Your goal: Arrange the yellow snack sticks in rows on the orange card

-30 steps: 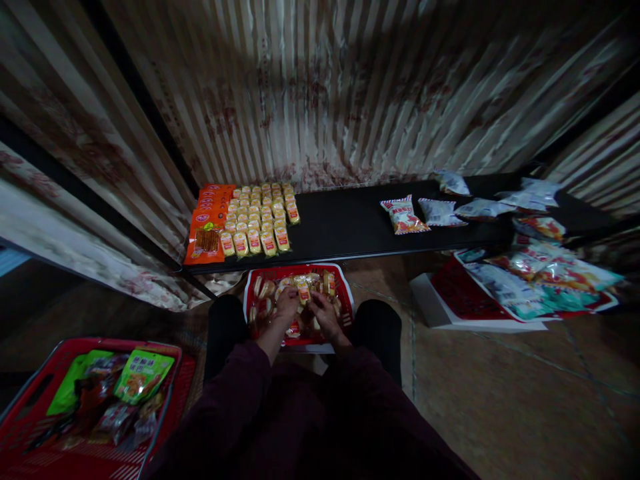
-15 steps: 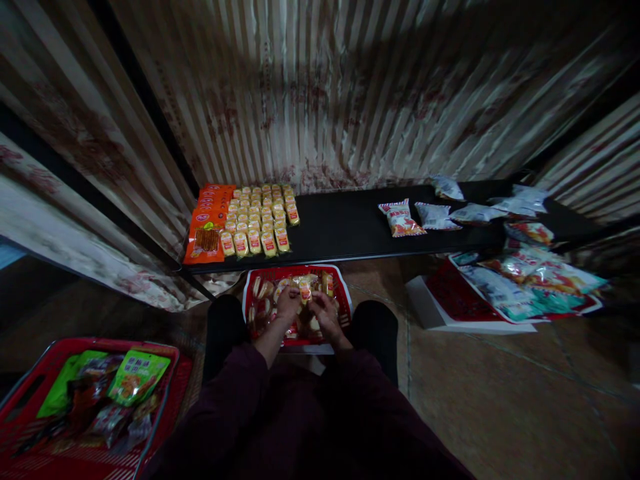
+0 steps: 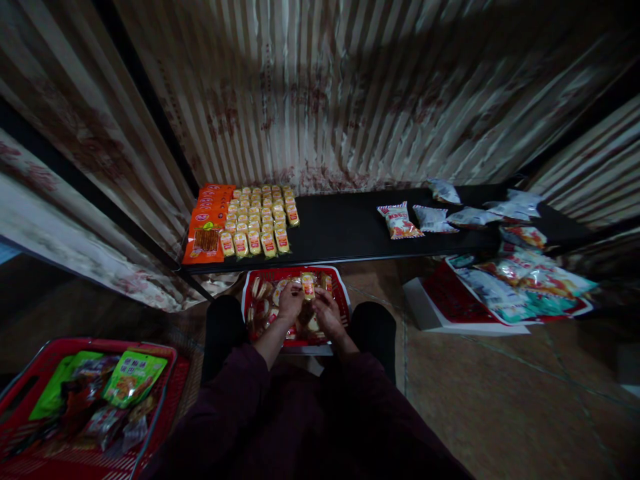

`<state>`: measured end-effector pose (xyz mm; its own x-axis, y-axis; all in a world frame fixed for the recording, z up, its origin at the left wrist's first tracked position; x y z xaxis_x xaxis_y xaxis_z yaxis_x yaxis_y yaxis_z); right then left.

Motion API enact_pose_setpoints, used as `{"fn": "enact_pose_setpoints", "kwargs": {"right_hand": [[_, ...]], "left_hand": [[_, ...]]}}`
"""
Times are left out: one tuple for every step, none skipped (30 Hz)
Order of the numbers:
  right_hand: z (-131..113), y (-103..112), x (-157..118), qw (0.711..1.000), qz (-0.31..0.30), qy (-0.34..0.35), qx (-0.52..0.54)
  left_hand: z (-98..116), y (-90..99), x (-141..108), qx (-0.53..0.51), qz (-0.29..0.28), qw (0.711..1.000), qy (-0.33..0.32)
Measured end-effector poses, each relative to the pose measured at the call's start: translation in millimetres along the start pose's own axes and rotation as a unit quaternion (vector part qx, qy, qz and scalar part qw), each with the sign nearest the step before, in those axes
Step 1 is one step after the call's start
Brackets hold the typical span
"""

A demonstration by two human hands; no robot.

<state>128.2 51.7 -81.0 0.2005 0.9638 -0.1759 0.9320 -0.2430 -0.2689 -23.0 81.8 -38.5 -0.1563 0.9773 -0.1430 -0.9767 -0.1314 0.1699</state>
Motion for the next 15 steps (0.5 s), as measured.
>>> {"fn": "enact_pose_setpoints", "kwargs": {"right_hand": [[-1.4,-0.4,-0.6,1.0,0.0,-0.001,0.0],[-3.1,-0.8,-1.1,1.0,0.0,-0.001,-0.003],[-4.9,-1.6,-1.7,1.0,-0.001,0.0,-0.007],[-6.8,-2.6,-2.2,1.0,-0.004,0.002,-0.012],[-8.9,-3.5,-2.6,1.0,-0.005,0.005,-0.016],[-11.1,-4.0,-2.9,1.0,-0.005,0.01,-0.017],[-13.2,-4.0,-3.1,1.0,-0.003,0.015,-0.017],[-15.2,-3.8,-3.1,1.0,0.0,0.02,-0.018],[-16.7,-3.6,-3.0,0.999,0.003,0.023,-0.022],[-17.6,-3.2,-2.7,0.999,0.007,0.024,-0.029],[-18.0,-2.7,-2.3,0.999,0.01,0.024,-0.037],[-17.9,-2.1,-1.9,0.999,0.015,0.021,-0.045],[-17.4,-1.5,-1.4,0.998,0.018,0.018,-0.051],[-16.8,-0.9,-0.9,0.998,0.022,0.014,-0.052],[-16.3,-0.2,-0.5,0.998,0.026,0.012,-0.049]], "left_hand": [[-0.7,-0.6,-0.3,-0.008,-0.003,1.0,0.002],[-1.3,-1.1,-0.5,-0.016,-0.006,1.0,0.005],[-1.9,-1.6,-0.5,-0.023,-0.007,1.0,0.007],[-2.4,-1.8,-0.5,-0.029,-0.007,1.0,0.008],[-2.6,-2.0,-0.5,-0.032,-0.007,0.999,0.008],[-2.3,-2.1,-0.4,-0.033,-0.007,0.999,0.005],[-1.7,-2.3,-0.3,-0.032,-0.006,0.999,0.001],[-0.8,-2.5,-0.1,-0.028,-0.005,1.0,-0.004],[0.2,-2.7,0.0,-0.023,-0.005,1.0,-0.009],[1.2,-2.9,0.2,-0.017,-0.004,1.0,-0.015],[1.9,-3.2,0.3,-0.011,-0.004,1.0,-0.018],[2.0,-3.7,0.6,-0.007,-0.004,1.0,-0.019],[1.7,-4.2,0.9,-0.003,-0.005,1.0,-0.017],[1.1,-4.7,1.2,0.0,-0.005,1.0,-0.014],[0.6,-5.0,1.6,0.003,-0.004,1.0,-0.012]]}}
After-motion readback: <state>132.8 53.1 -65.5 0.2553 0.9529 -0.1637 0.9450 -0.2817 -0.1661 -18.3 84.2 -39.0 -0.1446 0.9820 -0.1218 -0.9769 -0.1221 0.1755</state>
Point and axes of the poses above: each hand's wrist, its own x-axis towards the middle knuckle, its own y-axis out of the back of the hand, z = x × y, the point moved 9 cm from there along x, towards the middle knuckle, and after that the axes turned 4 degrees about -y, right-handed, at the moved point
